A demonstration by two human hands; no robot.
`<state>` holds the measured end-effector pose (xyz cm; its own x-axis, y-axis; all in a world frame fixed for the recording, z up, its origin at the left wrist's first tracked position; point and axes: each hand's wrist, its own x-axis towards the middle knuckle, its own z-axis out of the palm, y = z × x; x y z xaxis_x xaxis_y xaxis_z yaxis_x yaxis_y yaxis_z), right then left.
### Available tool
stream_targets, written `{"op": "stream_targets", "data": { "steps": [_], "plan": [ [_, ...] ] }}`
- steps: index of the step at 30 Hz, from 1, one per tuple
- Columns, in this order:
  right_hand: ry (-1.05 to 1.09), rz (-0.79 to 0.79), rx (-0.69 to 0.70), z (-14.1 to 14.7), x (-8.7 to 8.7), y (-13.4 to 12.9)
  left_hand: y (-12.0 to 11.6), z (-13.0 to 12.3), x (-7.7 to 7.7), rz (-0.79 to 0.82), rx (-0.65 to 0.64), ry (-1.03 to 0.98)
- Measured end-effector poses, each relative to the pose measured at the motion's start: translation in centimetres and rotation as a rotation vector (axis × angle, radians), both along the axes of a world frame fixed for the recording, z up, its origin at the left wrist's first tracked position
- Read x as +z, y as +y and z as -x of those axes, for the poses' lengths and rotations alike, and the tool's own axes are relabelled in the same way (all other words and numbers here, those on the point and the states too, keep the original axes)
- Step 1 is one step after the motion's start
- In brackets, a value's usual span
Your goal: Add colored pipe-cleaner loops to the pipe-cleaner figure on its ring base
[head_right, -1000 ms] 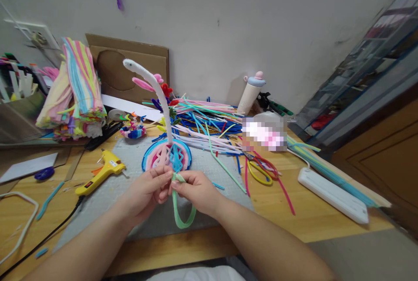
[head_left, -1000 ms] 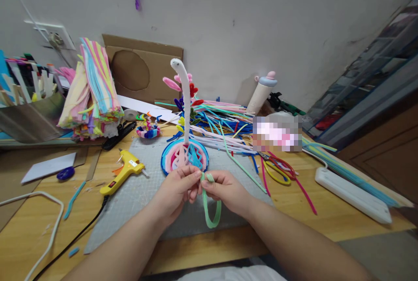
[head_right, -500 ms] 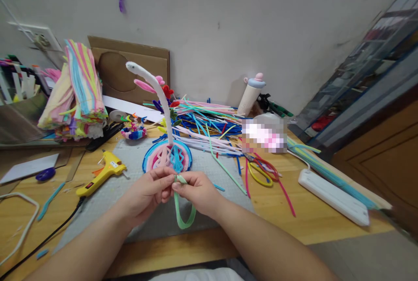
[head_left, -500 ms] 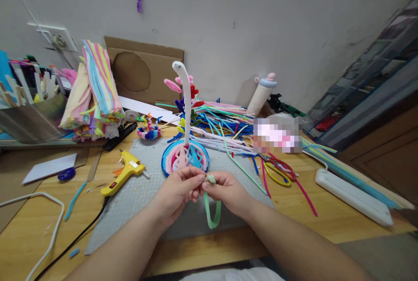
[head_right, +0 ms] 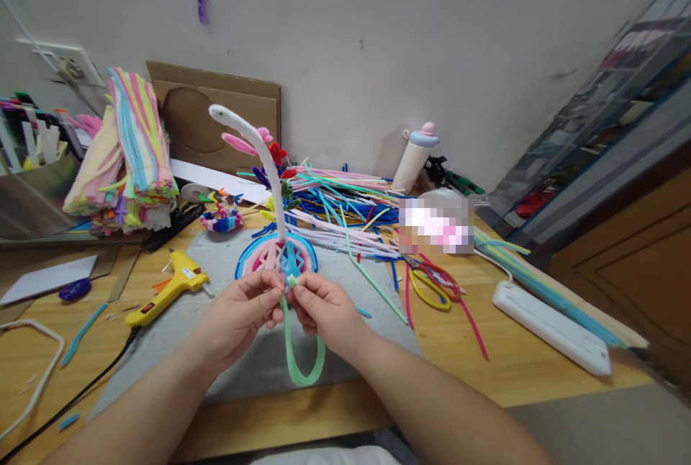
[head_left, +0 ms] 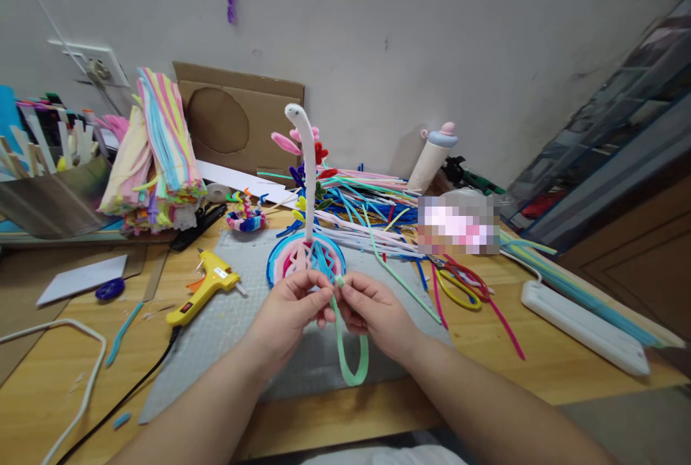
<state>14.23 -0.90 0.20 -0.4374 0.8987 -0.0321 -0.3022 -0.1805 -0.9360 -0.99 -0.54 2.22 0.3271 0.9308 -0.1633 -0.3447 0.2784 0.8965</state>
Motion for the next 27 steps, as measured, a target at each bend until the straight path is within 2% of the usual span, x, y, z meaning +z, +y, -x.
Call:
{"op": "stream_targets", "data": {
  "steps": [3, 5, 12, 20, 27],
  "plan": [
    [-0.124, -0.187, -0.099, 0.2, -0.2, -0.2, -0.1, -0.1, -0.1, -0.08, 0.017, 0.049],
    [-0.165, -0.257, -0.129, 0.3, -0.2, -0.4, -0.2, -0.1, -0.2, -0.124, 0.03, 0.089],
    [-0.086, -0.238, -0.052, 0.7, -0.1, -0.8, -0.3, -0.3, -1.0, -0.169, 0.061, 0.066],
    [-0.086, -0.326, -0.044, 1.2, -0.6, -1.3, -0.6, -0.8, -1.4, -0.216, 0.128, 0.027],
    [-0.208, -0.343, -0.067, 1.3, -1.0, -1.6, -0.8, -1.1, -1.4, -0.198, 0.171, 0.077]
  ]
}}
